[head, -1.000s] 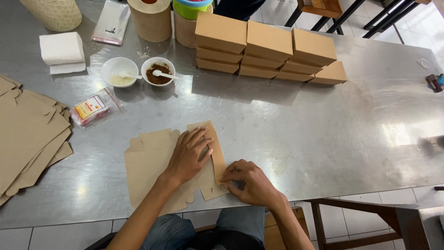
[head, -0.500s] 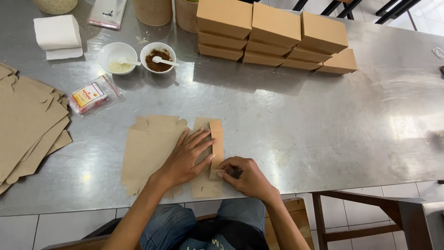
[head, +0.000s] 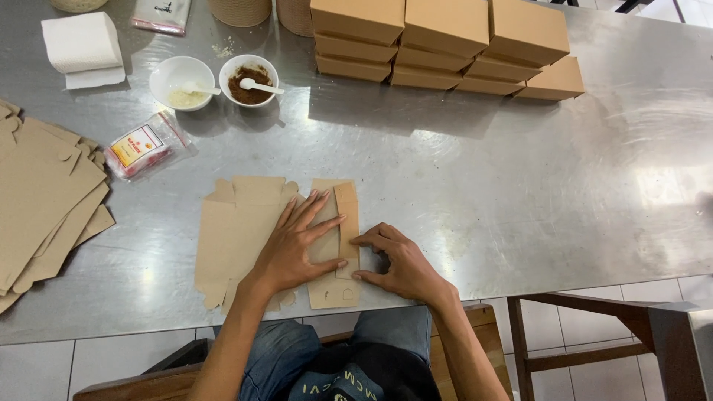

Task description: The person folds flat cardboard pieces into small boxes on a stainless steel table. They fold the side flaps, tuck tabs into slots, and press the edges to form the box shape. Completed boxes are stacked nearby.

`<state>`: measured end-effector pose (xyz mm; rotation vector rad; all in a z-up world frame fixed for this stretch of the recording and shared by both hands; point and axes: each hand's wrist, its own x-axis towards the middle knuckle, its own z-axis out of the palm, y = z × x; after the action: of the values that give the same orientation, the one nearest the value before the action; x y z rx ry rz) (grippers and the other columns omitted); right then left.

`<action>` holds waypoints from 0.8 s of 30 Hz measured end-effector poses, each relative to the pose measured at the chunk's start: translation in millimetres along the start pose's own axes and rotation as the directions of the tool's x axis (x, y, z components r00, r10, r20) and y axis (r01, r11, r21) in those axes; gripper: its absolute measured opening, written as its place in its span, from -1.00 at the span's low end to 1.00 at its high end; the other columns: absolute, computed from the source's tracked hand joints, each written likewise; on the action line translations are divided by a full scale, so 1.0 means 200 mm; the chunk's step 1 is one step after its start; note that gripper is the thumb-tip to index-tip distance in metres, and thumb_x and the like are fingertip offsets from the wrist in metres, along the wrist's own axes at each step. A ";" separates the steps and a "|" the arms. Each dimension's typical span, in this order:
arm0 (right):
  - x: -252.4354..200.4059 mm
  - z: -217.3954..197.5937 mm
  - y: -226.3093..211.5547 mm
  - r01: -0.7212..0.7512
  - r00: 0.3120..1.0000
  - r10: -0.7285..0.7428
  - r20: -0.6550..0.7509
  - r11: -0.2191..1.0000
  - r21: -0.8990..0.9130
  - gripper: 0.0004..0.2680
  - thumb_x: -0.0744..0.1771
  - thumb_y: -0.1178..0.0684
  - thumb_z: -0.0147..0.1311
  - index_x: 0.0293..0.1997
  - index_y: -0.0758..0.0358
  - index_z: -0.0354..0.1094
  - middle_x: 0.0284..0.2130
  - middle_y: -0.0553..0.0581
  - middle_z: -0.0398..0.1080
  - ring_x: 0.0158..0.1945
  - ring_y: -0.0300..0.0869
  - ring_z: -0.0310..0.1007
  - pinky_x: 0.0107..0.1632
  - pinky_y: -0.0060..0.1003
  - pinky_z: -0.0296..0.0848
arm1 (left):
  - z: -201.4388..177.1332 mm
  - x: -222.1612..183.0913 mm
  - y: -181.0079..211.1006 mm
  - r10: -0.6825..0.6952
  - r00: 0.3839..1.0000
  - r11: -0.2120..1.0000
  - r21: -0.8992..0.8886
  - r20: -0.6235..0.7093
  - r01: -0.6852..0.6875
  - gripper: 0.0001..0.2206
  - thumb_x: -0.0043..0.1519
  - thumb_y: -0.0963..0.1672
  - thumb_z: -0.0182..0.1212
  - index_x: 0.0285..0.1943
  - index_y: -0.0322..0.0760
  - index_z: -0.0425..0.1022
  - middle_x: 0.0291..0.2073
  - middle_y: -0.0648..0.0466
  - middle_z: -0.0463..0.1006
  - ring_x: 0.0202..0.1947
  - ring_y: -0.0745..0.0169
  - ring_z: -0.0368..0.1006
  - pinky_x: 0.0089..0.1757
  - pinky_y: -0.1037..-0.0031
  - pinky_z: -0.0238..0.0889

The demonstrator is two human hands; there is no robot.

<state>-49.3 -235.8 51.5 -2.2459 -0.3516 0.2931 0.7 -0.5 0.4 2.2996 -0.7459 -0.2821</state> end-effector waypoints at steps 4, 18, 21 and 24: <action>0.07 -0.01 0.00 -0.037 0.997 0.042 0.070 0.996 -0.076 -0.48 0.16 0.02 0.47 0.24 0.24 0.40 -0.21 0.18 0.47 -0.21 -0.01 0.46 -0.09 -0.07 0.52 | 0.00 0.00 0.00 -0.028 1.000 0.999 -0.027 -0.012 0.027 -0.35 0.06 0.14 0.45 0.38 0.08 0.45 0.54 -0.02 0.12 0.56 -0.13 -0.08 0.45 -0.09 -0.42; 0.20 -0.01 -0.06 -0.061 0.969 0.132 0.209 0.947 -0.316 -0.24 0.17 -0.19 0.44 0.47 0.09 -0.01 -0.31 0.20 0.46 -0.20 0.14 0.59 -0.07 -0.03 0.56 | -0.05 0.00 0.06 -0.039 0.999 0.999 -0.025 -0.016 0.039 -0.30 0.04 0.11 0.50 0.38 -0.05 0.43 0.52 -0.05 0.17 0.56 -0.12 -0.06 0.46 -0.07 -0.43; 0.20 -0.02 -0.09 -0.054 0.968 0.132 0.211 0.939 -0.340 -0.23 0.18 -0.22 0.41 0.49 0.09 -0.04 -0.29 0.22 0.48 -0.19 0.16 0.59 -0.07 0.00 0.56 | -0.04 0.01 0.05 -0.041 0.999 0.999 -0.020 -0.013 0.041 -0.31 0.05 0.11 0.50 0.38 -0.04 0.44 0.52 -0.04 0.17 0.55 -0.11 -0.06 0.46 -0.07 -0.42; 0.19 -0.04 -0.11 -0.054 0.964 0.134 0.230 0.945 -0.323 -0.22 0.17 -0.21 0.40 0.51 0.10 -0.04 -0.28 0.24 0.48 -0.17 0.18 0.59 -0.07 0.02 0.55 | -0.04 0.00 0.06 -0.049 0.999 0.998 -0.030 -0.006 0.049 -0.29 0.04 0.13 0.51 0.40 -0.03 0.42 0.52 -0.04 0.16 0.55 -0.13 -0.07 0.45 -0.08 -0.43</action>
<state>-14.1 -214.2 70.7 -2.5503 -0.4493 0.6129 -2.0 -2.4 13.3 2.2924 -0.6782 -0.3063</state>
